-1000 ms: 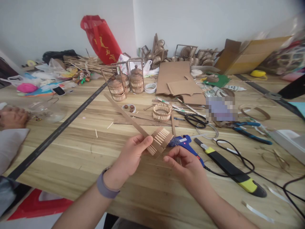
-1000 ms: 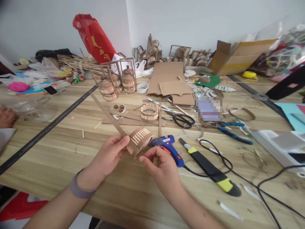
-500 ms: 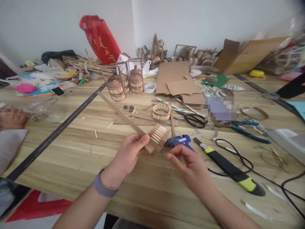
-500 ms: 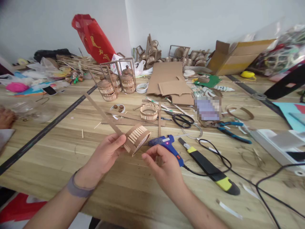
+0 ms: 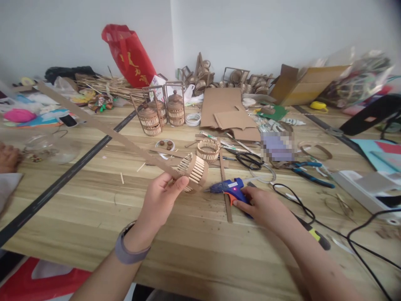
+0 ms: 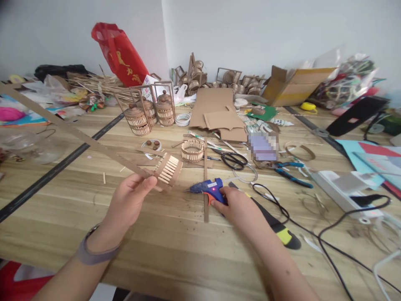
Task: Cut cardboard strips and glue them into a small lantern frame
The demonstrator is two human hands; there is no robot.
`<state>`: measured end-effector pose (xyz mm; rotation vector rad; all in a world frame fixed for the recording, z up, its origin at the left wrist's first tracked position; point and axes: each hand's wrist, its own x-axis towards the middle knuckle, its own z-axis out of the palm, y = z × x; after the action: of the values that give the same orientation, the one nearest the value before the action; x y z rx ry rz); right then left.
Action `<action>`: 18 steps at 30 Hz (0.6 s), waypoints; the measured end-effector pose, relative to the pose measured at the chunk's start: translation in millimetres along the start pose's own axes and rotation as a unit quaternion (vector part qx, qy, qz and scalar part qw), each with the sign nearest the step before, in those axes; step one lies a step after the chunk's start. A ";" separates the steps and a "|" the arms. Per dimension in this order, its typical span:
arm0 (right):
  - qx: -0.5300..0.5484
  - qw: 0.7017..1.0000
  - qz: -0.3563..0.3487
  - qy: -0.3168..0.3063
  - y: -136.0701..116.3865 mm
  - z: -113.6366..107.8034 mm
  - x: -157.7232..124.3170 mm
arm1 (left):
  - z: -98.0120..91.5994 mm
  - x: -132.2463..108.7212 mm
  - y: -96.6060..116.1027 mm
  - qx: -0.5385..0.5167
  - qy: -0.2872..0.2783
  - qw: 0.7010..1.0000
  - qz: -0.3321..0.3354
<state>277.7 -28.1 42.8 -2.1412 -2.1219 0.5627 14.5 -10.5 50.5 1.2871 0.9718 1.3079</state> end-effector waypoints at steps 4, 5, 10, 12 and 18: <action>0.032 0.998 -0.029 -0.035 2.5 -5.9 -2.7 | -1.3 0.7 0.7 -0.008 0.004 1.000 0.005; 0.047 0.997 -0.035 -0.042 5.2 -6.6 -4.2 | -1.4 0.9 0.8 -0.008 0.005 1.000 0.005; 0.129 0.991 -0.042 -0.009 14.6 -0.4 -15.6 | -1.9 1.3 -0.5 -0.019 -0.001 1.000 0.009; 0.135 0.989 -0.038 0.048 15.3 7.9 -22.6 | -2.6 0.9 -1.5 -0.023 0.000 1.000 0.011; 0.045 0.965 -0.097 0.240 18.1 42.7 -47.0 | -2.3 0.6 -0.5 -0.030 0.000 1.000 0.007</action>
<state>282.9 -83.4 7.1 -1.7650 -1.9531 0.1004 12.4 -9.6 49.9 1.2500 0.9184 1.3387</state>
